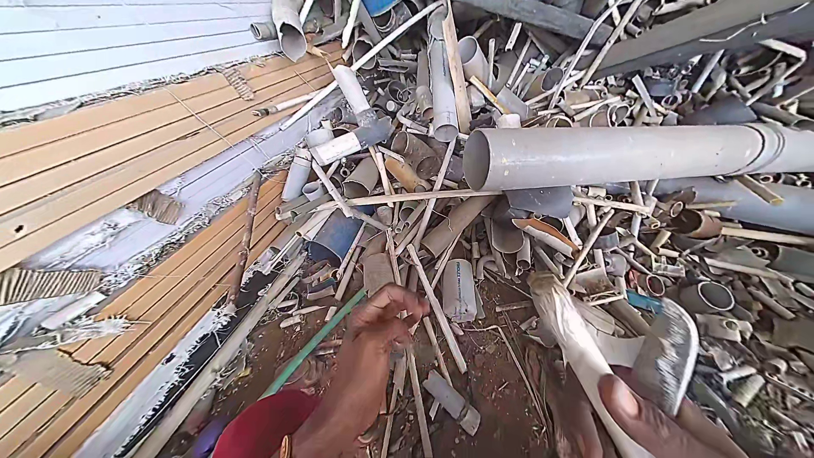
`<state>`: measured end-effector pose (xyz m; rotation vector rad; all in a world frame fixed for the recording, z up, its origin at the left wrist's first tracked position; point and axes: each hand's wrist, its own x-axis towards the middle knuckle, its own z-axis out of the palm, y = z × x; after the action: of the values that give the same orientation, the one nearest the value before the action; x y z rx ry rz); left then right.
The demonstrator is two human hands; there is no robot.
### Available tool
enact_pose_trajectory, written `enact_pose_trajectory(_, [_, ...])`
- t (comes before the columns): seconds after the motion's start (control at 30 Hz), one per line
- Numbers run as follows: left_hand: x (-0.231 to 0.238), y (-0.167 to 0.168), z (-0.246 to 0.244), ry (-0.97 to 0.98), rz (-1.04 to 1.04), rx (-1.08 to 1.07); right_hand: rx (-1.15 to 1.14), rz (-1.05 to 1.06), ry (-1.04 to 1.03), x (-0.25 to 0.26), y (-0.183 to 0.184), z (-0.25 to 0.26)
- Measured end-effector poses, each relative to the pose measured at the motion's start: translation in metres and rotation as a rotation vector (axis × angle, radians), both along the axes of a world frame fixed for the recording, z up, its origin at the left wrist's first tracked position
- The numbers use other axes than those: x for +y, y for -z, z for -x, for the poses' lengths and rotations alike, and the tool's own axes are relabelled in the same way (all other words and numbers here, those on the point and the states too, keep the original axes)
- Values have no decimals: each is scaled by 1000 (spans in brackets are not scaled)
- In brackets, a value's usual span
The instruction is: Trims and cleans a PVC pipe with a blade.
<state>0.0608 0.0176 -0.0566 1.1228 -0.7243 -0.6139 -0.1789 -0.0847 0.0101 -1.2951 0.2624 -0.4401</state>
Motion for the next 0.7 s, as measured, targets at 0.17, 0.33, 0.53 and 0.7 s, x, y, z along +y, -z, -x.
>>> enact_pose_trajectory(0.17, [-2, -2, 19, 216, -58, 129, -21, -18, 88, 3, 1, -14])
enact_pose_trajectory(0.33, [-10, 6, 35, 568, -73, -59, -24, 29, 142, -5, 7, -21])
enact_pose_trajectory(0.53, [-16, -1, 38, 415, 177, -52, 36, 15, 39, -2, 20, -24])
enact_pose_trajectory(0.7, [-16, -6, 26, 425, 295, -217, -35, -160, -155, 7, 32, -18])
